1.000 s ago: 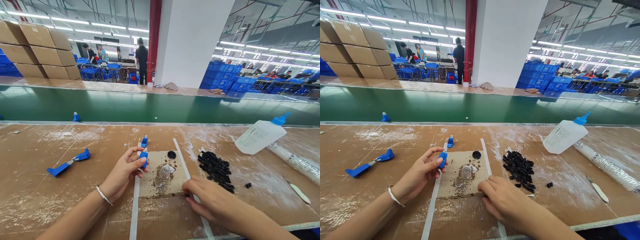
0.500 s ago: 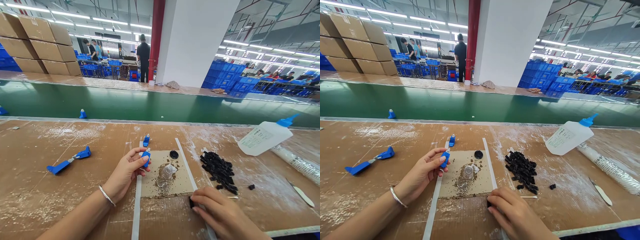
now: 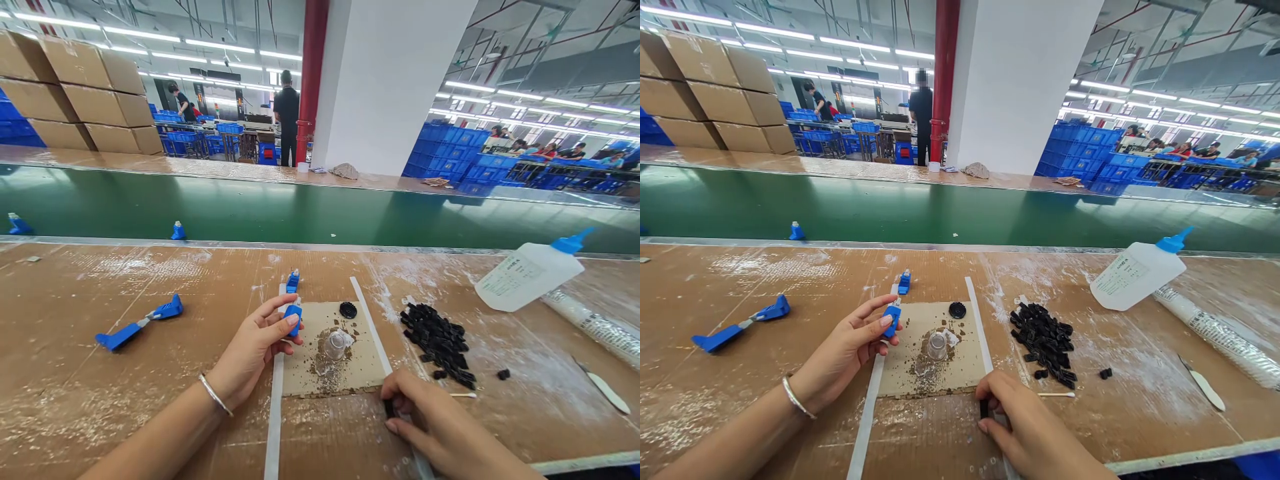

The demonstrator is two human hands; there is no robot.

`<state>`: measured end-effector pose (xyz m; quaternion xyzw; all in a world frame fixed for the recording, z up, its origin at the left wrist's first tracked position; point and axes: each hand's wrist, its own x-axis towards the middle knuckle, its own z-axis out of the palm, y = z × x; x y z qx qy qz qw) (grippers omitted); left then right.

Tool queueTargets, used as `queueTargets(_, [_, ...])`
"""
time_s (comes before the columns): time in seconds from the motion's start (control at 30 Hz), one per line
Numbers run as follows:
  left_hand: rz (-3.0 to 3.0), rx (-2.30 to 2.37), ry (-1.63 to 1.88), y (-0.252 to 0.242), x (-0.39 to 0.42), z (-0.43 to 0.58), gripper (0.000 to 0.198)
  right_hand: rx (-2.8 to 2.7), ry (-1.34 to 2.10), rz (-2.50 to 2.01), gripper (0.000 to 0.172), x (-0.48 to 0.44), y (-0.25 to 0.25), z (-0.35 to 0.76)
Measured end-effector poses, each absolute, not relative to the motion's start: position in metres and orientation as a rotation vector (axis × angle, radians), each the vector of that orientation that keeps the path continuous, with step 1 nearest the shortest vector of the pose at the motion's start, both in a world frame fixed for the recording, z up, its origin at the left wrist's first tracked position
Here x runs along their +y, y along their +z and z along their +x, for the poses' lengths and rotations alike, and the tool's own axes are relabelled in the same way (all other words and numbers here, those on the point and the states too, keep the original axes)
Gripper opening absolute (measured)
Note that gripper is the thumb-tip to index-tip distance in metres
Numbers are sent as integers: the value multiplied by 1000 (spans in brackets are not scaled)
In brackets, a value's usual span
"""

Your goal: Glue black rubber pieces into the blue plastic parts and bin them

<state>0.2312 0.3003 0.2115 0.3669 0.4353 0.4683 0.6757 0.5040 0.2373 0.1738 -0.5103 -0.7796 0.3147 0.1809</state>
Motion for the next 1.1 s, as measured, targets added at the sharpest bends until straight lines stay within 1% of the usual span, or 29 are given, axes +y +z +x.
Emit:
queueTargets(0.07, [826, 975, 1052, 212, 300, 232, 52, -2133, 897, -1477, 23, 240, 177, 503])
queueTargets(0.17, [825, 965, 1047, 212, 299, 233, 51, -2037, 825, -1348, 17, 251, 185, 498])
queueTargets(0.3, [807, 946, 1052, 211, 297, 235, 51, -2009, 733, -1203, 17, 280, 194, 479])
queueTargets(0.47, [787, 923, 1064, 208, 295, 236, 47, -2102, 781, -1146, 19, 305, 196, 461])
queueTargets(0.7, [765, 892, 1066, 205, 292, 238, 48, -2165, 771, -1115, 17, 305, 195, 460])
queueTargets(0.83, [764, 879, 1088, 204, 292, 239, 44, -2161, 798, -1116, 16, 305, 196, 460])
queueTargets(0.93, [735, 849, 1096, 205, 290, 241, 42, -2052, 918, -1100, 17, 302, 198, 460])
queueTargets(1.1, [709, 765, 1057, 206, 284, 245, 39, -1350, 1502, -844, 25, 289, 204, 451])
